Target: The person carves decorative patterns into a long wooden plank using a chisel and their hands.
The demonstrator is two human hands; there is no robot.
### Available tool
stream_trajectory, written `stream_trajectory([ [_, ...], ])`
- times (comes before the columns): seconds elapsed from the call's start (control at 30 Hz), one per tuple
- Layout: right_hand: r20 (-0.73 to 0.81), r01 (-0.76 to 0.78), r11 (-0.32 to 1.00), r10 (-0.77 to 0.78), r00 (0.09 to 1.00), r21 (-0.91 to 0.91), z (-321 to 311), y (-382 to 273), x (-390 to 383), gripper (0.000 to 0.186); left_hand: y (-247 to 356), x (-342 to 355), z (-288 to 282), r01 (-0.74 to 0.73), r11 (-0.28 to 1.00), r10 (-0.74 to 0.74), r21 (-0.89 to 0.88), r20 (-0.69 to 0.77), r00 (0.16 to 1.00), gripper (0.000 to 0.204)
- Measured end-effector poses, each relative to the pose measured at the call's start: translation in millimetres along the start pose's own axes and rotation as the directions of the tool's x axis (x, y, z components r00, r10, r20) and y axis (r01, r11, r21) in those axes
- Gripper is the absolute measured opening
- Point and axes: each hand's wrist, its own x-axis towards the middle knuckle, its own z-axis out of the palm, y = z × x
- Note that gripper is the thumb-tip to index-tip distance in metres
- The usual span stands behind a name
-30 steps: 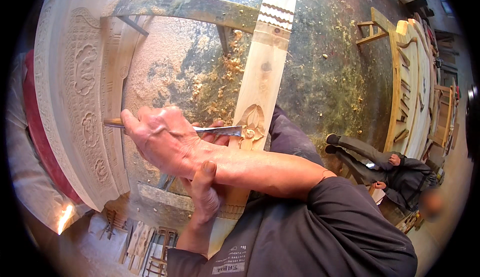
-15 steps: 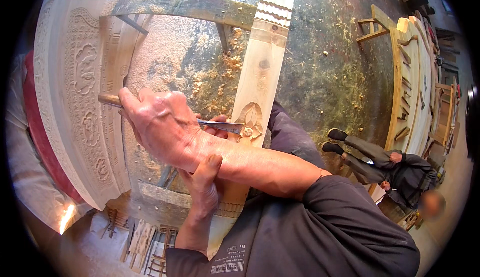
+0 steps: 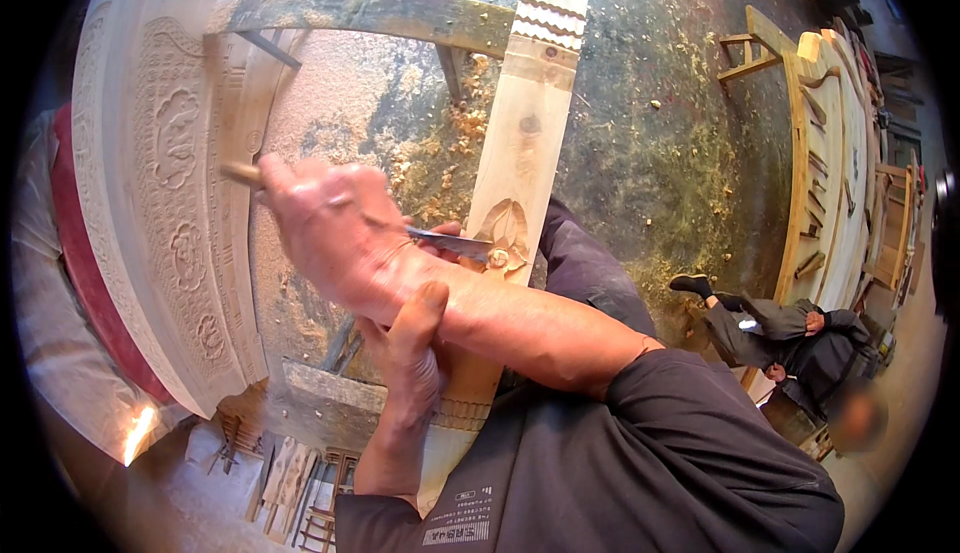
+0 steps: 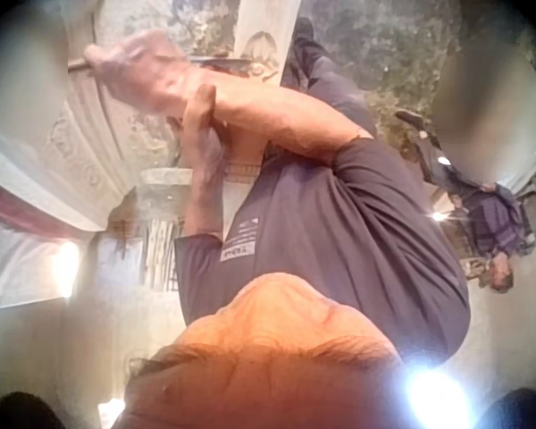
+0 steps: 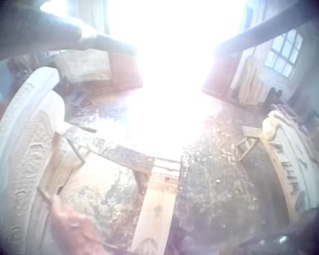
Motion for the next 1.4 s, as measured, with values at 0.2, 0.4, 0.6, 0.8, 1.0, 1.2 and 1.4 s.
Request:
stream_trajectory([
  [0.2, 0.027, 0.033, 0.998, -0.032, 0.999, -0.049, -3.1, -4.6, -1.9, 0.012, -7.7, -1.3, -6.7, -0.062, 0.998, 0.062, 0.003, 0.057, 0.996, 0.09],
  [0.4, 0.11, 0.505, 0.828, -0.493, 0.863, -0.244, -16.9, -34.7, -26.1, 0.048, -9.6, -29.1, -14.8, -0.121, 0.981, 0.128, -0.149, 0.037, 0.991, 0.094],
  [0.6, 0.328, 0.463, 0.865, -0.388, 0.861, -0.192, 4.4, -33.4, -39.3, 0.047, -13.9, -35.1, -39.0, 0.028, 0.982, -0.034, -0.186, -0.026, 0.999, 0.118],
  [0.8, 0.393, 0.358, 0.93, -0.298, 0.87, -0.088, 14.4, -24.4, -36.8, 0.043, -12.1, -35.3, -31.4, 0.104, 0.981, -0.098, -0.161, 0.047, 0.994, 0.126],
  [1.0, 0.473, 0.196, 0.979, -0.198, 0.859, 0.054, 8.0, -23.1, -26.0, 0.035, -3.6, -28.8, -15.5, 0.058, 0.992, -0.054, -0.11, 0.041, 0.998, 0.125],
  [1.2, 0.464, 0.176, 0.982, -0.185, 0.866, 0.062, 5.7, -23.5, -25.6, 0.026, -14.7, -31.2, -31.7, 0.101, 0.986, -0.093, -0.134, 0.061, 0.994, 0.124],
  [1.4, 0.452, 0.181, 0.982, -0.189, 0.872, 0.061, 7.7, -21.4, -26.1, 0.026, -15.5, -31.5, -32.3, 0.112, 0.985, -0.106, -0.134, 0.049, 0.993, 0.125],
])
